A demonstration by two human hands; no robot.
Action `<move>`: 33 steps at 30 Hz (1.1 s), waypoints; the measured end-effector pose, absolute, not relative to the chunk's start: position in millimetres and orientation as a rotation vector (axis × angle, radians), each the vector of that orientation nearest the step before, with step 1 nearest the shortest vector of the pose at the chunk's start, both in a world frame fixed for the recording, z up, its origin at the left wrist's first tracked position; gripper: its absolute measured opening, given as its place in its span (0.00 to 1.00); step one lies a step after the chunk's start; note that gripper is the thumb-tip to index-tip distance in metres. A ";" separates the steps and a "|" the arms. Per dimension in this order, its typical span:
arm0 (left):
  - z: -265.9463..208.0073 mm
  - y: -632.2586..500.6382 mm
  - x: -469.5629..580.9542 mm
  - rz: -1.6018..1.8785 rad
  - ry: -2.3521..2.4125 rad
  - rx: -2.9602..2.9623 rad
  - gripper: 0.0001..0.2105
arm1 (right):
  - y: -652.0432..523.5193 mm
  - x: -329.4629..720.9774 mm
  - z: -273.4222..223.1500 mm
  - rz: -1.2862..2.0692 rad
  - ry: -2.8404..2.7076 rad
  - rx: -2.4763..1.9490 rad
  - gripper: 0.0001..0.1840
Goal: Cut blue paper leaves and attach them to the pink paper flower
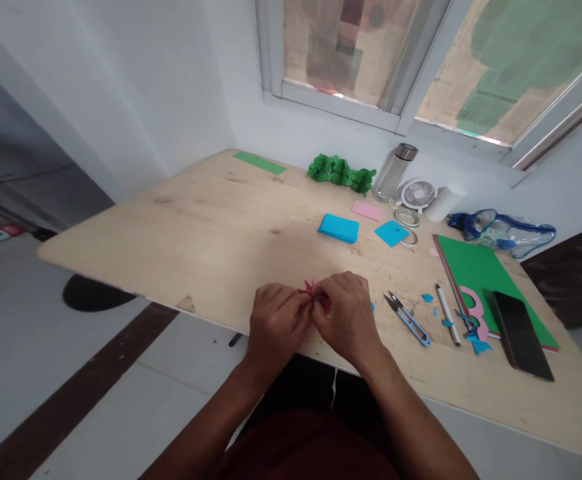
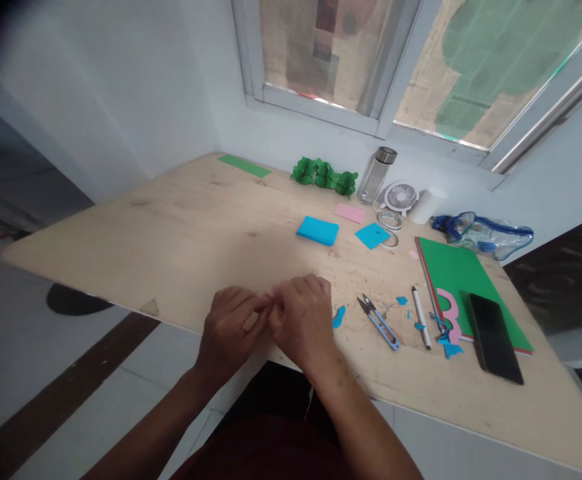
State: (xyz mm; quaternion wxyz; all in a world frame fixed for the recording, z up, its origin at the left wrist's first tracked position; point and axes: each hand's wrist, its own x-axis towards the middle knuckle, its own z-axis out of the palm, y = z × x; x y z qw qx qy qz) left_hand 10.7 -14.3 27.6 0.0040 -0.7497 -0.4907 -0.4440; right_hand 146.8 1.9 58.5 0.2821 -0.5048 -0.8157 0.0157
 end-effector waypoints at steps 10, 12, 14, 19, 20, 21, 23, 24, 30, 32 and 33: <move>29.0 -10.9 6.4 -1.465 -1.601 -2.328 0.07 | -2.9 147.6 57.8 0.212 -2.081 -1.294 0.12; 28.3 -10.9 5.1 -1.513 -1.626 -2.333 0.07 | -5.7 151.1 54.9 0.232 -2.024 -1.285 0.19; 25.9 -11.6 4.6 -1.559 -1.657 -2.348 0.08 | -7.2 154.2 50.4 0.235 -1.996 -1.288 0.21; 17.9 -12.2 5.4 -1.644 -1.765 -2.321 0.09 | -4.9 155.2 45.7 0.263 -1.977 -1.259 0.13; 17.3 -11.8 5.5 -1.649 -1.776 -2.321 0.09 | -4.2 154.6 46.6 0.267 -1.969 -1.256 0.12; 17.0 -11.2 5.5 -1.652 -1.781 -2.331 0.09 | -3.7 153.9 47.8 0.273 -1.967 -1.254 0.11; 17.1 -9.8 5.5 -1.653 -1.781 -2.371 0.09 | -3.1 152.6 50.4 0.284 -1.971 -1.252 0.10; 17.1 -9.3 5.6 -1.657 -1.781 -2.388 0.08 | -3.0 152.1 51.3 0.288 -1.970 -1.252 0.10; 15.1 -10.6 7.2 -1.725 -1.903 -2.338 0.06 | -2.1 151.4 49.0 0.302 -1.938 -1.282 0.11; 15.1 -11.7 7.6 -1.729 -1.930 -2.355 0.05 | -1.8 151.8 46.7 0.293 -1.933 -1.302 0.13; 15.3 -12.1 7.7 -1.731 -1.936 -2.366 0.05 | -1.9 151.9 45.9 0.287 -1.934 -1.308 0.13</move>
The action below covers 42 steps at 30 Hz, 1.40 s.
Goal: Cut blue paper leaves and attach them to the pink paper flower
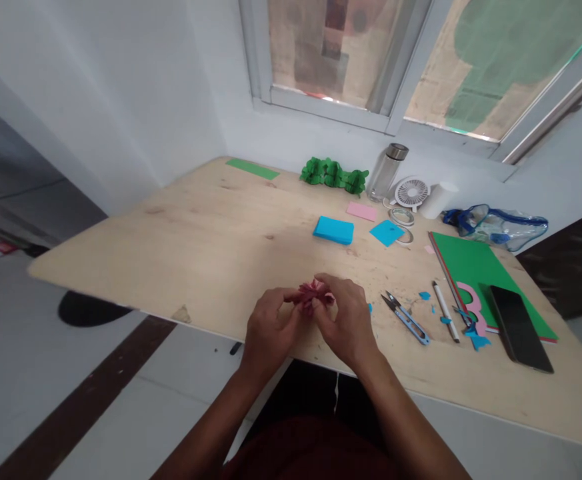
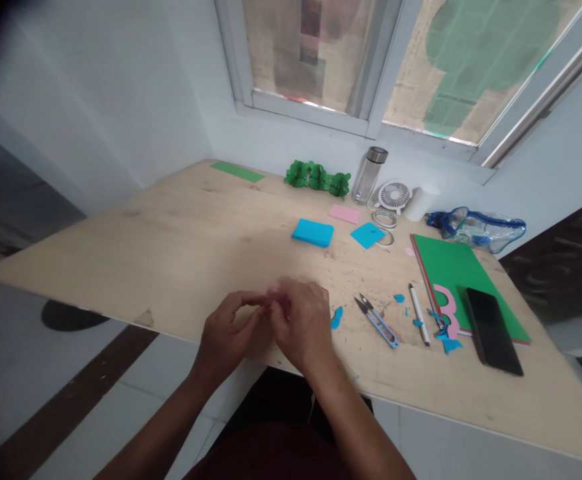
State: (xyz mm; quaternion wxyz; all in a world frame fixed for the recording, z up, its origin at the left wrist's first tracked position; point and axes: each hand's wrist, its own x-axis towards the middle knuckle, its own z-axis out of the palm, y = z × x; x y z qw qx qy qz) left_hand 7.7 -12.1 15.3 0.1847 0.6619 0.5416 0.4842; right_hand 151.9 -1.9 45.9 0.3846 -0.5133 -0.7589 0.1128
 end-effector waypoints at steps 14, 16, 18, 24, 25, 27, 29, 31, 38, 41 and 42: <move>13.2 -6.0 5.2 1.367 1.310 1.422 0.16 | -18.9 141.4 45.9 0.803 -1.545 -1.211 0.23; 12.5 -7.9 4.9 1.352 1.261 1.399 0.17 | -21.6 139.0 40.7 0.907 -1.463 -1.170 0.25; 11.5 -11.5 5.9 1.347 1.267 1.438 0.17 | -23.9 136.9 35.7 0.973 -1.408 -1.106 0.26; 6.7 -21.9 13.6 1.455 1.411 1.582 0.18 | -31.1 138.2 30.1 0.982 -1.419 -0.995 0.27; 5.9 -22.5 14.3 1.458 1.425 1.602 0.18 | -32.3 139.8 29.8 0.961 -1.434 -1.015 0.27; 4.5 -23.1 14.6 1.450 1.432 1.641 0.18 | -34.0 144.1 28.5 0.898 -1.458 -1.096 0.25; 3.2 -23.9 13.8 1.442 1.417 1.668 0.18 | -33.8 148.9 26.1 0.794 -1.468 -1.200 0.25; 2.3 -25.8 12.6 1.432 1.407 1.693 0.18 | -30.8 153.3 23.6 0.660 -1.492 -1.289 0.24; 3.3 -34.2 10.2 1.388 1.429 1.768 0.19 | -13.0 156.8 27.6 0.512 -1.792 -1.285 0.17; 2.6 -34.6 10.2 1.391 1.433 1.760 0.19 | -11.9 153.3 28.7 0.418 -1.778 -1.326 0.14; 2.1 -34.2 10.6 1.396 1.435 1.750 0.18 | -12.5 152.1 28.4 0.374 -1.772 -1.346 0.13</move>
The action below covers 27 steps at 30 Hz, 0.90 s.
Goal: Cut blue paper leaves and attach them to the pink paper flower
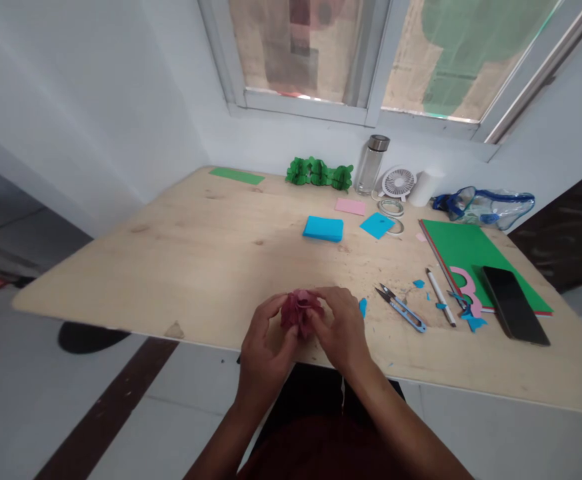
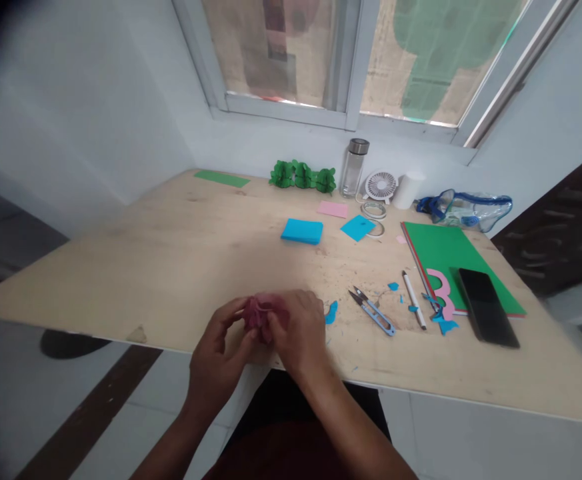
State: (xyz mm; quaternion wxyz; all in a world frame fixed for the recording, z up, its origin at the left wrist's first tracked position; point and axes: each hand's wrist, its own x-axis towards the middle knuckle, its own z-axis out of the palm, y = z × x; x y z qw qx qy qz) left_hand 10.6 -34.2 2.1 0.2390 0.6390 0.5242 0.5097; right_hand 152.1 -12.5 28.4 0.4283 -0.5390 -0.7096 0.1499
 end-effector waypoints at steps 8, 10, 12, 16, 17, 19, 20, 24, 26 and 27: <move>-1.2 -30.5 19.6 1.506 1.367 1.644 0.12 | -19.7 144.5 19.4 0.201 -1.718 -1.410 0.07; -1.0 -30.9 20.7 1.517 1.376 1.657 0.10 | -20.3 142.7 18.8 0.229 -1.698 -1.426 0.05; -1.0 -31.6 20.6 1.513 1.391 1.659 0.08 | -20.4 141.5 20.4 0.290 -1.671 -1.424 0.03; -2.2 -32.7 19.0 1.506 1.396 1.639 0.08 | -18.1 142.1 26.2 0.386 -1.669 -1.389 0.04; -2.5 -32.8 18.7 1.506 1.392 1.635 0.08 | -17.0 142.6 27.3 0.386 -1.685 -1.396 0.05; -2.6 -32.8 18.3 1.510 1.385 1.640 0.07 | -14.8 143.8 28.4 0.359 -1.708 -1.433 0.07; -2.3 -32.6 18.2 1.514 1.380 1.651 0.06 | -13.7 144.2 28.5 0.341 -1.716 -1.453 0.08; 0.1 -31.4 18.2 1.548 1.365 1.706 0.05 | -11.0 144.0 27.9 0.270 -1.738 -1.490 0.10; 2.0 -30.8 19.1 1.557 1.364 1.717 0.05 | -10.8 143.2 28.2 0.224 -1.751 -1.508 0.11; 3.2 -30.6 19.8 1.559 1.364 1.710 0.05 | -10.8 142.8 28.5 0.199 -1.757 -1.518 0.11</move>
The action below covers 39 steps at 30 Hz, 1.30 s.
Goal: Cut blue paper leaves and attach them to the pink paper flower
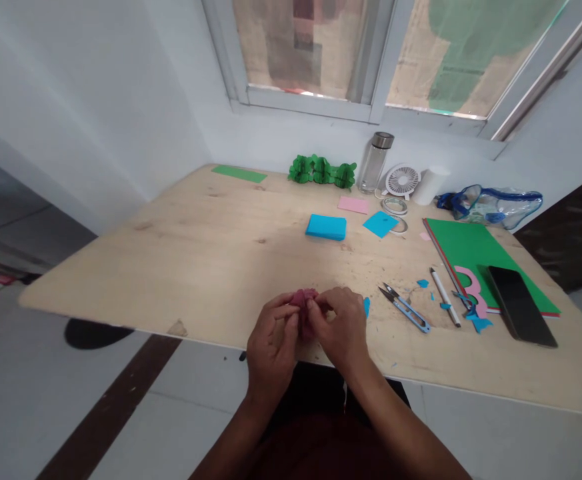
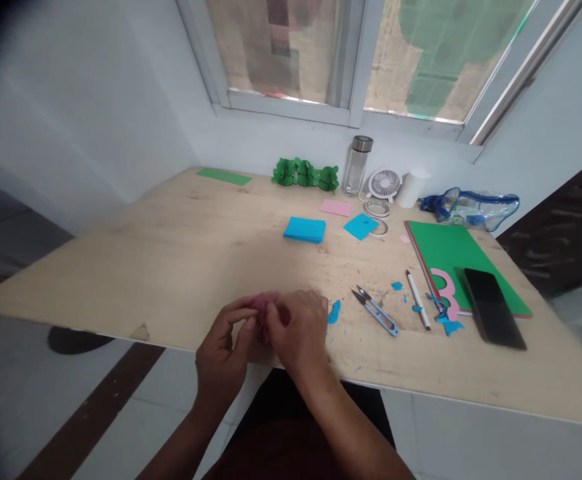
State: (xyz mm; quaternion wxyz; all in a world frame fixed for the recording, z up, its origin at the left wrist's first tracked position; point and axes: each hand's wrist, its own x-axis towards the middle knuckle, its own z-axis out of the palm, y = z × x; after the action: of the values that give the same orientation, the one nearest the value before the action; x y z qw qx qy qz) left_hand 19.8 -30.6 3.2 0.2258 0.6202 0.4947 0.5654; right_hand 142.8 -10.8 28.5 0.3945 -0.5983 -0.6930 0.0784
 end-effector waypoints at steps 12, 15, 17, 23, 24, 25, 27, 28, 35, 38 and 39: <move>17.1 -24.0 21.7 1.484 1.422 1.569 0.07 | -11.3 147.0 28.9 0.056 -1.871 -1.478 0.10; 14.2 -24.2 19.8 1.467 1.354 1.541 0.08 | -11.6 145.7 29.4 0.051 -1.843 -1.495 0.10; 12.4 -23.2 18.2 1.455 1.343 1.519 0.11 | -11.6 145.0 29.9 0.047 -1.835 -1.493 0.10; 19.8 -18.1 14.8 1.422 1.296 1.547 0.07 | -11.2 147.1 31.0 0.069 -1.904 -1.461 0.10; 22.1 -17.8 14.8 1.421 1.294 1.562 0.06 | -11.3 147.1 31.3 0.068 -1.906 -1.468 0.10; 24.0 -17.6 14.8 1.425 1.301 1.580 0.06 | -11.4 146.9 31.6 0.066 -1.904 -1.477 0.11; 26.4 -17.5 14.9 1.423 1.316 1.628 0.06 | -11.6 145.6 32.5 0.060 -1.891 -1.495 0.10; 26.8 -17.4 14.7 1.419 1.317 1.654 0.06 | -11.5 144.6 33.0 0.057 -1.880 -1.502 0.10; 24.4 -15.6 11.2 1.406 1.260 1.786 0.08 | -8.9 139.6 34.1 0.057 -1.816 -1.506 0.09; 24.8 -14.9 10.0 1.407 1.247 1.798 0.08 | -9.7 141.1 33.4 0.037 -1.850 -1.474 0.09; 24.9 -14.8 10.0 1.412 1.256 1.784 0.08 | -10.5 141.9 33.3 0.036 -1.872 -1.461 0.09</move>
State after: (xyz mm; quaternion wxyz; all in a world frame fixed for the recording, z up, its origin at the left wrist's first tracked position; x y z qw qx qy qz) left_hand 10.0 -14.8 24.9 0.2682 0.6612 0.4656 0.5235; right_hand 141.9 -10.5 33.3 0.3740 -0.5703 -0.7312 0.0140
